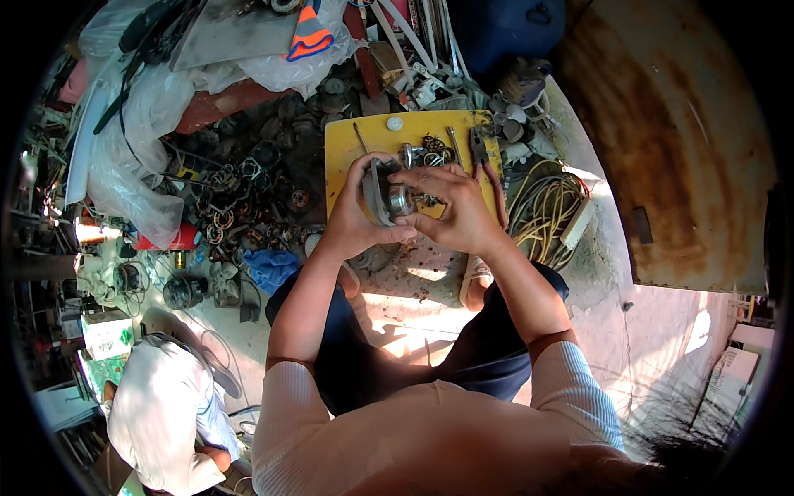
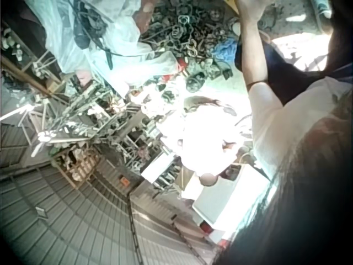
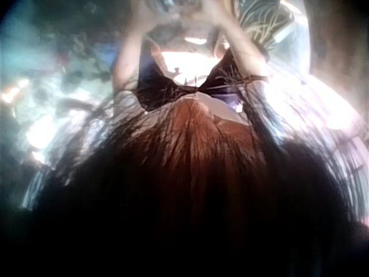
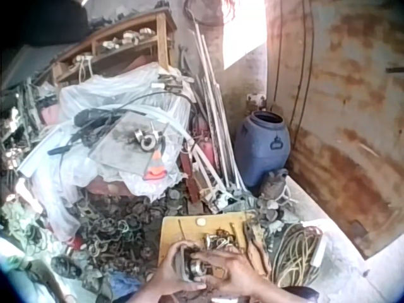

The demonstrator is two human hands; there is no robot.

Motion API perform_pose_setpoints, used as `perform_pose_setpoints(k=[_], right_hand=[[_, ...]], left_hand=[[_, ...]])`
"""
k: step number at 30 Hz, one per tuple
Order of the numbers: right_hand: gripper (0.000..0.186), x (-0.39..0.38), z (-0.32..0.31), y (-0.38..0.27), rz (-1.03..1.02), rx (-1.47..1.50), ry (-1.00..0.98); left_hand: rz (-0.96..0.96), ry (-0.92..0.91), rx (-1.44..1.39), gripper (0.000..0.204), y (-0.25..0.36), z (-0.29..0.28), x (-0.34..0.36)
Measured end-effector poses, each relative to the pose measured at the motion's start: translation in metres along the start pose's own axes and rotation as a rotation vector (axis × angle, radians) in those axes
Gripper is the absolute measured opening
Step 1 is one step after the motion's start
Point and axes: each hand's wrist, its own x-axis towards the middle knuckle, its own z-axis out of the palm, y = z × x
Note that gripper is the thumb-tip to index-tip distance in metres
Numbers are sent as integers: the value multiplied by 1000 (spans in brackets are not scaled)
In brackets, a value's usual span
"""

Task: The person disassembles a motor assembly using a screwdriver to remove multiple screws from the metal housing. They then separate the two halves of the casing and use pliers to manipulate internal components.

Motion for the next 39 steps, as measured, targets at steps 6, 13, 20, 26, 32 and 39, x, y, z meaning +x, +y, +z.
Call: perform_pose_setpoints(k=[6, 13, 20, 26, 32, 39], right_hand=[[54, -5, 0, -5, 61, 59, -23], [51, -24, 5, -3, 215, 182, -176], [41, -70, 16, -6, 360, 263, -406], [43, -92, 22, -2, 573, 419, -780], [41, -106, 34, 4, 832, 947, -775], [42, -96, 23, -12, 550, 542, -672]], left_hand=[[72, -62, 224, 106, 5, -3, -3], [244, -189, 493, 100, 12, 5, -14], [245, -410, 664, 93, 2, 27, -45], [203, -536, 518, 87, -9, 35, -70], [223, -532, 299, 76, -14, 33, -71], [189, -540, 393, 77, -11, 29, -79]])
